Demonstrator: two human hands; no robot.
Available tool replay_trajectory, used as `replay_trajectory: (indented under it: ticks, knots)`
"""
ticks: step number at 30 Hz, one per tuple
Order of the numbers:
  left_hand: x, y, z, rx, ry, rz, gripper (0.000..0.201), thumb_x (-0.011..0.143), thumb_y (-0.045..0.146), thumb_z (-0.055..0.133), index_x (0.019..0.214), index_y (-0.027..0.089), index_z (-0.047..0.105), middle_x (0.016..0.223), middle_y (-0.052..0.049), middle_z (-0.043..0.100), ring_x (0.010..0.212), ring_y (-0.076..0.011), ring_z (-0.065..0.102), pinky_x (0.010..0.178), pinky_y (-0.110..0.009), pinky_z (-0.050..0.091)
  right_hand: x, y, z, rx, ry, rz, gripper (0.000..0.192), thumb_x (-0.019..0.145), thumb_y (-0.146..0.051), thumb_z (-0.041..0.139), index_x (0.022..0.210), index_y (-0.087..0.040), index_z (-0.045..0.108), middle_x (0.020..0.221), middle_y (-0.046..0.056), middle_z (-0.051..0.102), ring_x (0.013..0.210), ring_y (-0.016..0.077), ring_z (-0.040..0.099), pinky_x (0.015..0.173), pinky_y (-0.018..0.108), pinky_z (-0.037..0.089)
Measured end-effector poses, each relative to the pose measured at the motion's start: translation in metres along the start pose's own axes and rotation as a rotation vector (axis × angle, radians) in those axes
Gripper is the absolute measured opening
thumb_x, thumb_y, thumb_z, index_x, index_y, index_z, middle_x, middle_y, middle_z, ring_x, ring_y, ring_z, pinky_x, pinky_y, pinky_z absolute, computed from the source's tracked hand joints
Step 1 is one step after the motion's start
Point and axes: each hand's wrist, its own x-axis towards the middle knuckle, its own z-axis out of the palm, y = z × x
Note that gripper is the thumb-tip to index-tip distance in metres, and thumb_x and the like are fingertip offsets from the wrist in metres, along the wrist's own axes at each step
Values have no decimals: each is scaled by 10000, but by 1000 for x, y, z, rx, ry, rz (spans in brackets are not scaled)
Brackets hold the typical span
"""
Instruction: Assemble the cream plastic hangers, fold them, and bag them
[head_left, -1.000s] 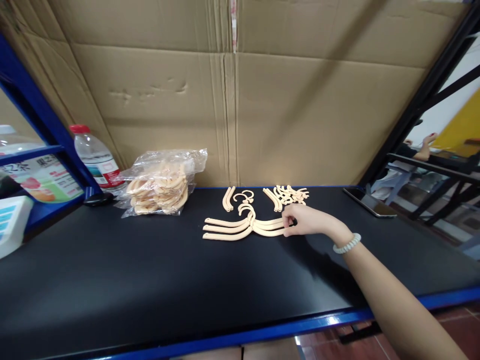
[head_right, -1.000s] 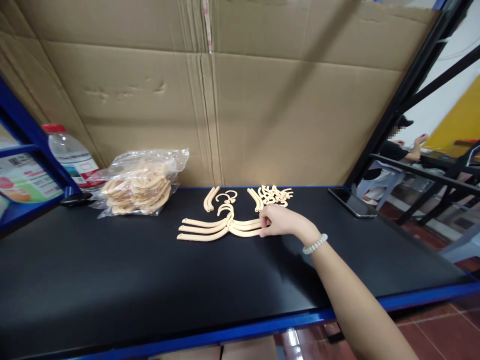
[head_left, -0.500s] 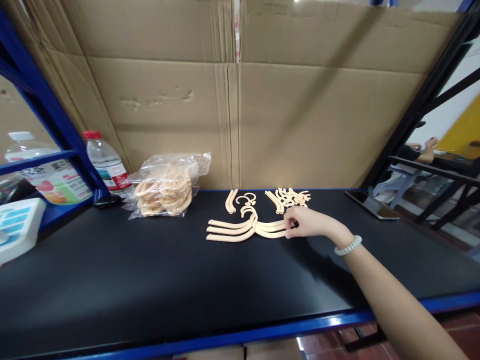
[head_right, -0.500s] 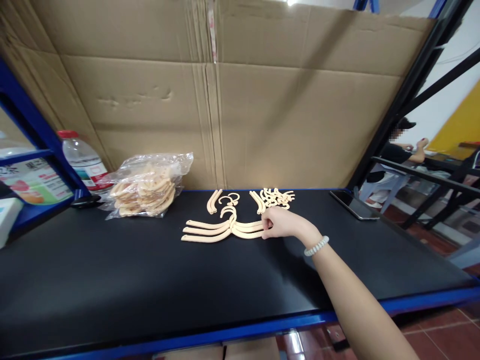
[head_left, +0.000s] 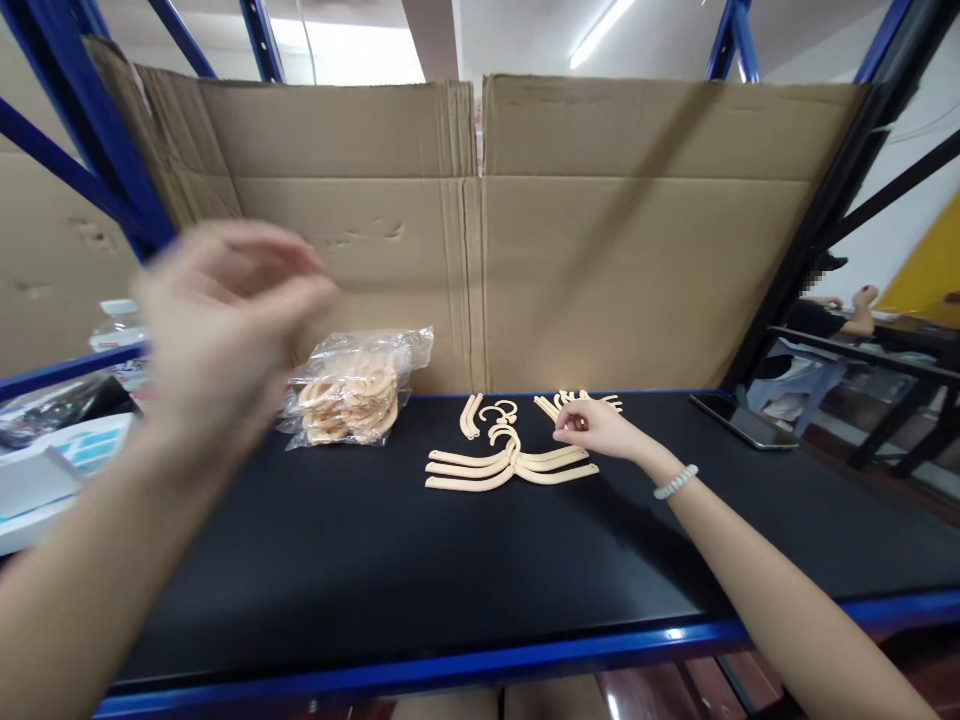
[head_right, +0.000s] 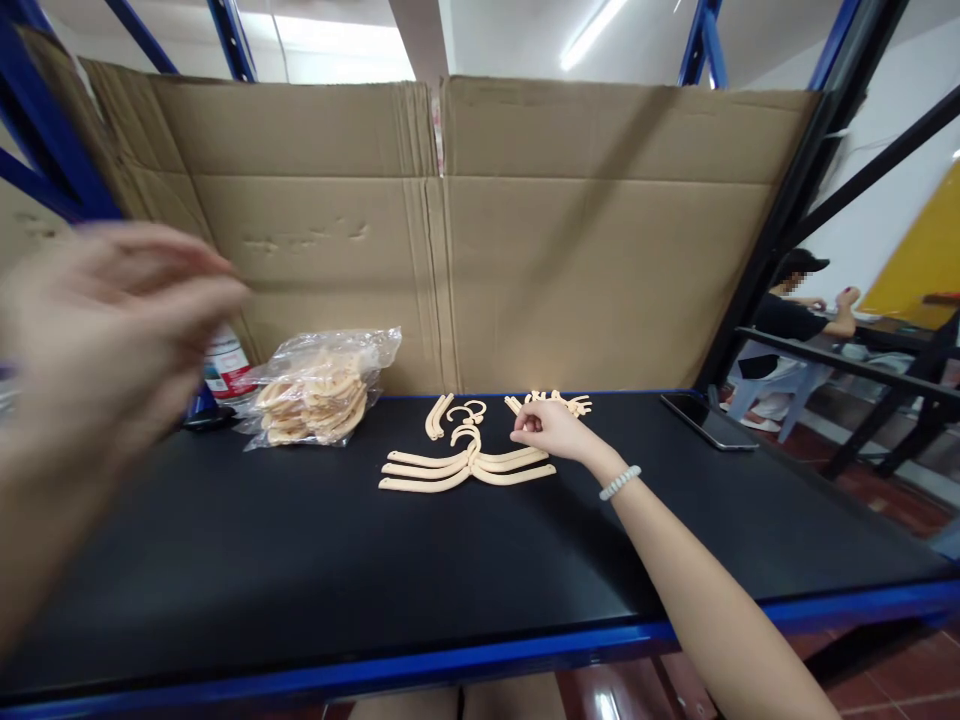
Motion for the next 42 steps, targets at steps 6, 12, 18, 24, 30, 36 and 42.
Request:
replay_trajectory:
  ticks: [6, 12, 18, 24, 30, 36, 42]
  knots:
    - [-66, -83, 49, 236, -561, -73, 97, 725, 205, 661, 810, 159, 648, 791, -23, 699, 700, -140, 670, 687, -254, 560, 39, -10, 18, -81, -48, 39, 71, 793, -200, 615, 786, -142, 654, 700, 16, 652, 648, 127, 595, 605, 223, 426]
    - [-68, -142, 75, 391, -709, -38, 56, 694, 148, 656, 740, 179, 661, 668, -3, 697, 658, -165, 683, 663, -250, 538, 79, -19, 37, -229, -89, 184, 160, 872, -286, 612, 899, -133, 647, 894, 44, 664, 832, 173, 627, 774, 328, 496]
    - [-64, -164, 88, 508, -841, 22, 197, 845, 176, 521, 958, 198, 681, 924, -30, 739, 852, -174, 695, 821, -275, 511, 100, -21, 55, -255, -123, 355, 280, 905, -319, 585, 1121, -141, 587, 1132, 89, 597, 976, 209, 604, 828, 386, 516]
    - [-67, -172, 91, 595, -1002, 37, 210, 911, 300, 545, 999, 138, 646, 1026, -69, 680, 960, -195, 638, 892, -417, 488, 101, -15, 59, -103, -111, 455, 263, 905, -315, 583, 1114, -154, 594, 1137, 78, 597, 976, 210, 604, 818, 375, 521]
    - [-64, -179, 92, 723, -984, -49, 250, 906, 316, 557, 1084, 143, 596, 1106, -83, 613, 965, -200, 606, 844, -414, 511, 85, -4, 58, 222, 5, 518, 254, 915, -321, 568, 1083, -133, 595, 1056, 64, 618, 869, 177, 621, 733, 339, 541]
    - [-58, -177, 101, 738, -918, -185, 281, 903, 310, 564, 1129, 142, 574, 1130, -87, 598, 973, -208, 605, 827, -411, 521, 66, -12, 48, 664, 130, 441, 147, 911, -265, 575, 923, -120, 588, 784, 6, 594, 641, 93, 577, 594, 235, 521]
    - [-61, -151, 89, 506, -789, -263, 236, 799, 172, 643, 1028, 141, 594, 832, -47, 663, 801, -186, 651, 790, -352, 525, 29, -26, 39, 1016, 96, 333, 225, 743, -302, 747, 773, -159, 576, 687, -6, 571, 610, 91, 580, 716, 274, 551]
